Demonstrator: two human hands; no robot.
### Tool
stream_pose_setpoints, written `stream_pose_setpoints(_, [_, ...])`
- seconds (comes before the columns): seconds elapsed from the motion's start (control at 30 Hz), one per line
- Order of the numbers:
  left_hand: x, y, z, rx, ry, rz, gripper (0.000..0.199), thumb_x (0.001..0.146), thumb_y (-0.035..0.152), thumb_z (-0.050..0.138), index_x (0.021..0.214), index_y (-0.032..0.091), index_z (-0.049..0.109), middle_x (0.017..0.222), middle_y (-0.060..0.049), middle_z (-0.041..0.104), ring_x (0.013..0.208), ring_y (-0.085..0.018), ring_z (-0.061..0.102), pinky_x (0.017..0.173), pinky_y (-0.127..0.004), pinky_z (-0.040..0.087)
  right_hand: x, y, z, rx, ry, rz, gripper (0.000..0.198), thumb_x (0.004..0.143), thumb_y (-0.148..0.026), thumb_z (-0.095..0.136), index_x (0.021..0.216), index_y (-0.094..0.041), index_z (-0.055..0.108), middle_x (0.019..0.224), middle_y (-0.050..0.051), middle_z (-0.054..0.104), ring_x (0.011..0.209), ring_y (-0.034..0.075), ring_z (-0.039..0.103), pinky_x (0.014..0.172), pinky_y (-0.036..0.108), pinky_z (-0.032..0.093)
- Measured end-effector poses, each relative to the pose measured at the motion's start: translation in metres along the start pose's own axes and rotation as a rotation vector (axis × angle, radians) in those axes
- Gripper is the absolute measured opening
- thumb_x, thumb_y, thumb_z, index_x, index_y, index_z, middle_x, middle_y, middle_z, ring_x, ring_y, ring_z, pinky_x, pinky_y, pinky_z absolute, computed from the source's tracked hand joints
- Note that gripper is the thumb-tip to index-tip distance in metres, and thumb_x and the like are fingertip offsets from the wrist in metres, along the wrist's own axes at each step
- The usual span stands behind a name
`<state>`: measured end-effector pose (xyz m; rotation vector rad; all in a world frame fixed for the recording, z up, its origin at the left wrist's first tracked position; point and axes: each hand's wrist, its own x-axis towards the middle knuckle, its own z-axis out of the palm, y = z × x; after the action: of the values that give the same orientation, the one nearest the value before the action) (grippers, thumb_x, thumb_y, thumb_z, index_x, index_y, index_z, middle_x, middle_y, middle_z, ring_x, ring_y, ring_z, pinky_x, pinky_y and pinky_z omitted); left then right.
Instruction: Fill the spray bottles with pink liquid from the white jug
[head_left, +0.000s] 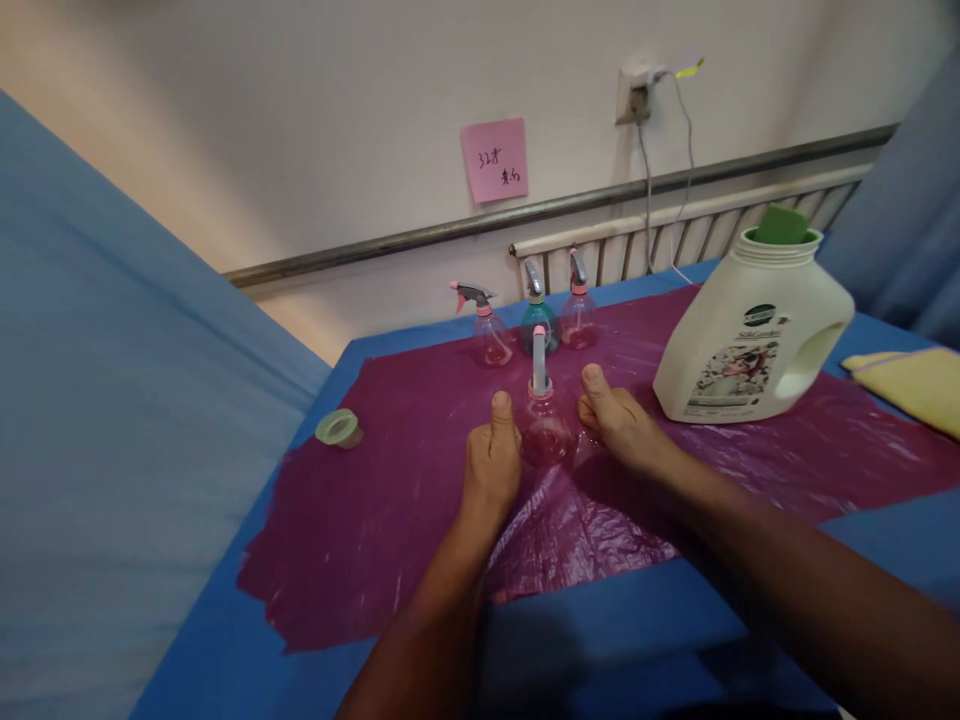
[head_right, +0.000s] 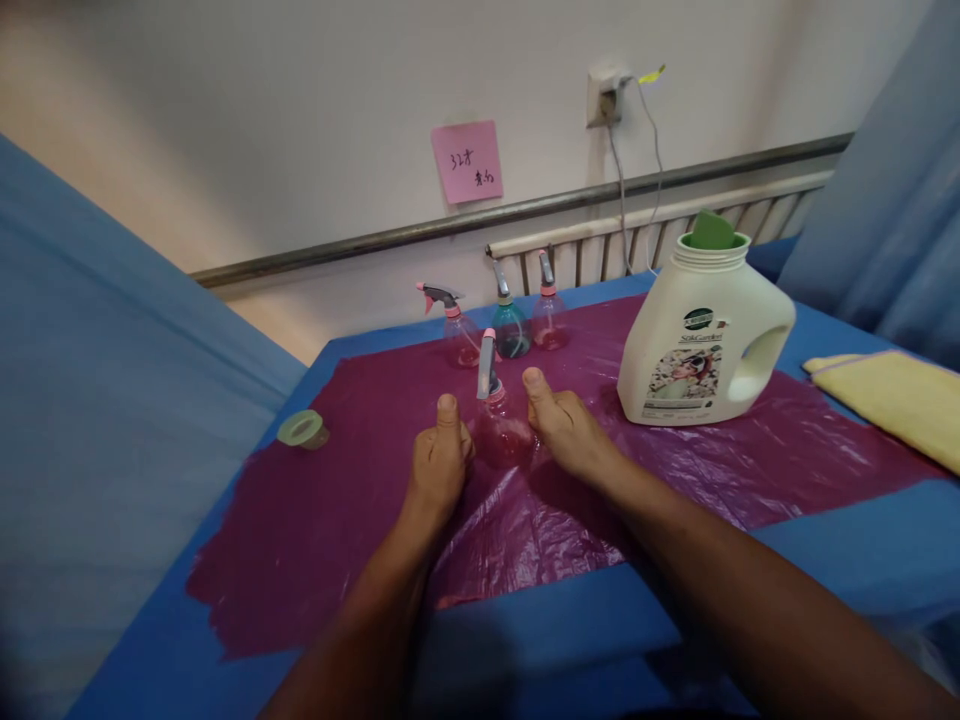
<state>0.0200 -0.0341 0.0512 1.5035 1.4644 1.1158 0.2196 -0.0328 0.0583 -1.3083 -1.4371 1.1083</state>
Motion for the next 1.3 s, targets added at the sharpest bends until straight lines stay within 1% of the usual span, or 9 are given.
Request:
stream_pose_setpoints(0.27, [-0.001, 0.006, -0.002, -0.011, 0.099, 0.087, 0.081, 0.105, 0.091, 0.030, 0.056, 0.028, 0.030, 0.054, 0.004, 0.030, 0.055, -0.014, 0.031, 0.058, -0.034, 0.022, 0.001, 0.003, -0.004, -0.032, 0.041, -0.040, 0.083, 0.103, -0.096, 0.022, 0.057, -0.028, 0.032, 0.055, -0.002, 0.031, 0.055, 0.015, 0.029, 0.058, 0.037, 0.021])
stream_pose_setpoints(0.43, [-0.003, 0.008, -0.003, -0.004, 0.195, 0.177, 0.070, 0.111, 0.080, 0.036, 0.068, 0.025, 0.047, 0.065, 0.003, 0.048, 0.065, -0.016, 0.046, 0.064, -0.032, 0.033, 0.003, 0.005, -0.007, -0.063, 0.108, -0.109, 0.082, 0.105, -0.093, 0.025, 0.057, -0.028, 0.037, 0.055, -0.002, 0.036, 0.056, 0.016, 0.033, 0.058, 0.037, 0.024])
stream_pose_setpoints(0.5, [-0.003, 0.005, 0.000, 0.013, 0.220, 0.201, 0.057, 0.112, 0.071, 0.046, 0.083, 0.024, 0.060, 0.078, 0.001, 0.061, 0.075, -0.019, 0.058, 0.073, -0.032, 0.043, 0.004, 0.004, -0.008, -0.051, 0.146, -0.146, 0.080, 0.105, -0.093, 0.031, 0.060, -0.027, 0.042, 0.057, -0.002, 0.040, 0.058, 0.016, 0.037, 0.058, 0.035, 0.028])
stream_pose_setpoints(0.6, [-0.003, -0.002, 0.008, 0.097, 0.257, 0.246, 0.032, 0.102, 0.054, 0.071, 0.117, 0.025, 0.068, 0.115, -0.006, 0.074, 0.108, -0.025, 0.071, 0.097, -0.039, 0.054, 0.005, 0.002, -0.012, -0.043, 0.216, -0.173, 0.071, 0.099, -0.090, 0.053, 0.069, -0.026, 0.052, 0.063, -0.002, 0.049, 0.060, 0.016, 0.044, 0.058, 0.033, 0.035])
stream_pose_setpoints(0.73, [-0.004, -0.008, 0.020, 0.224, 0.207, 0.349, 0.061, 0.087, 0.034, 0.090, 0.140, 0.025, 0.061, 0.145, -0.012, 0.069, 0.140, -0.033, 0.064, 0.121, -0.051, 0.049, 0.007, -0.006, -0.022, -0.144, 0.186, -0.217, 0.054, 0.095, -0.078, 0.071, 0.088, -0.025, 0.064, 0.073, -0.001, 0.063, 0.065, 0.017, 0.054, 0.062, 0.031, 0.041])
stream_pose_setpoints(0.87, [-0.004, -0.008, 0.027, 0.281, 0.169, 0.365, 0.064, 0.085, 0.025, 0.092, 0.140, 0.025, 0.060, 0.144, -0.012, 0.070, 0.138, -0.034, 0.066, 0.120, -0.052, 0.051, 0.014, -0.022, -0.021, -0.367, 0.119, -0.225, 0.045, 0.089, -0.067, 0.081, 0.102, -0.026, 0.069, 0.088, 0.001, 0.075, 0.074, 0.020, 0.065, 0.069, 0.033, 0.045])
stream_pose_setpoints(1.03, [-0.004, -0.007, 0.029, 0.310, 0.169, 0.371, 0.042, 0.091, 0.028, 0.088, 0.126, 0.025, 0.065, 0.129, -0.010, 0.074, 0.125, -0.032, 0.071, 0.109, -0.048, 0.056, 0.027, -0.037, 0.000, -0.559, 0.130, -0.181, 0.042, 0.084, -0.063, 0.083, 0.096, -0.026, 0.068, 0.086, 0.002, 0.076, 0.075, 0.022, 0.066, 0.066, 0.033, 0.040])
stream_pose_setpoints(1.23, [-0.005, -0.010, 0.031, 0.275, 0.170, 0.354, 0.040, 0.091, 0.030, 0.085, 0.125, 0.025, 0.064, 0.127, -0.010, 0.073, 0.123, -0.032, 0.072, 0.105, -0.047, 0.056, 0.031, -0.036, 0.003, -0.499, 0.068, -0.337, 0.031, 0.089, -0.054, 0.075, 0.086, -0.024, 0.069, 0.083, 0.003, 0.074, 0.077, 0.022, 0.065, 0.072, 0.035, 0.045])
stream_pose_setpoints(1.3, [-0.004, -0.011, 0.031, 0.257, 0.169, 0.348, 0.042, 0.092, 0.029, 0.083, 0.129, 0.025, 0.064, 0.128, -0.010, 0.073, 0.123, -0.032, 0.072, 0.105, -0.047, 0.056, 0.029, -0.034, 0.001, -0.452, 0.019, -0.389, 0.026, 0.090, -0.049, 0.074, 0.094, -0.023, 0.074, 0.091, 0.004, 0.077, 0.085, 0.023, 0.069, 0.080, 0.037, 0.051])
